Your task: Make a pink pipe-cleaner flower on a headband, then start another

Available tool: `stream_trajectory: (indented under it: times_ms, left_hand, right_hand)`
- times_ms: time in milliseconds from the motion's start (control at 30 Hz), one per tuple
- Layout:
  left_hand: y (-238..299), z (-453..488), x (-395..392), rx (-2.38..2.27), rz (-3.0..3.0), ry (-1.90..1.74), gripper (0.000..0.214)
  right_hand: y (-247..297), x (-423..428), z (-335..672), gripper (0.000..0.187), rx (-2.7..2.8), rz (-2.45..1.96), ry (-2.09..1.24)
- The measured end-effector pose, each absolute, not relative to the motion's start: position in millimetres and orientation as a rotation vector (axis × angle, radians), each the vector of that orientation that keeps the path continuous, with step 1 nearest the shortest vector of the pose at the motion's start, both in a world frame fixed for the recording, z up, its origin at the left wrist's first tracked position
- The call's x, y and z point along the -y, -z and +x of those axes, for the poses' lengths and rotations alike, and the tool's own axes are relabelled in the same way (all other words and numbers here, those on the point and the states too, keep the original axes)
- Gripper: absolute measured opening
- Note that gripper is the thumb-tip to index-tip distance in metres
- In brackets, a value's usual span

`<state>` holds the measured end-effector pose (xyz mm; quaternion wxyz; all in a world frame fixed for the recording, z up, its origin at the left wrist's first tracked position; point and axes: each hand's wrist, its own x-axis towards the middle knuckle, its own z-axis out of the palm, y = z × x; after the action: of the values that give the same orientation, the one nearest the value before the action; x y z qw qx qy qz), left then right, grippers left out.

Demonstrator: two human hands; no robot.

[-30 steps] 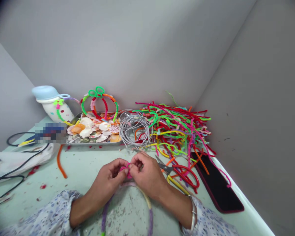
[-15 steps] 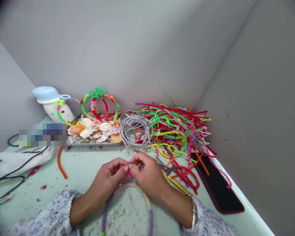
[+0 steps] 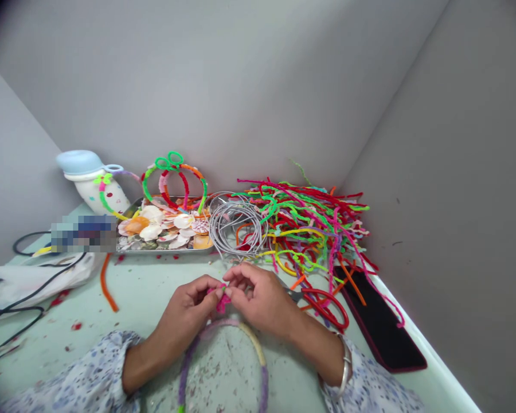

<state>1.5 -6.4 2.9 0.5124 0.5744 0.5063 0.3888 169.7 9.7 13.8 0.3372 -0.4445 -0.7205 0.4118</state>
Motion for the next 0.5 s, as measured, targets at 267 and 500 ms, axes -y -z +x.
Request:
stream_trajectory:
  times_ms: [267, 500]
  left_hand:
    - [-4.6, 1.4, 7.7, -1.166, 1.421, -0.901, 0.017]
    - [-2.9, -1.3, 8.4, -1.154, 1.542, -0.845, 0.019]
  right_hand:
    - [-17.4, -25.8, 189.4, 0.019, 2.298, -0.867, -0.742]
    - [-17.8, -26.0, 191.9, 0.016, 2.373, -0.758, -0.658]
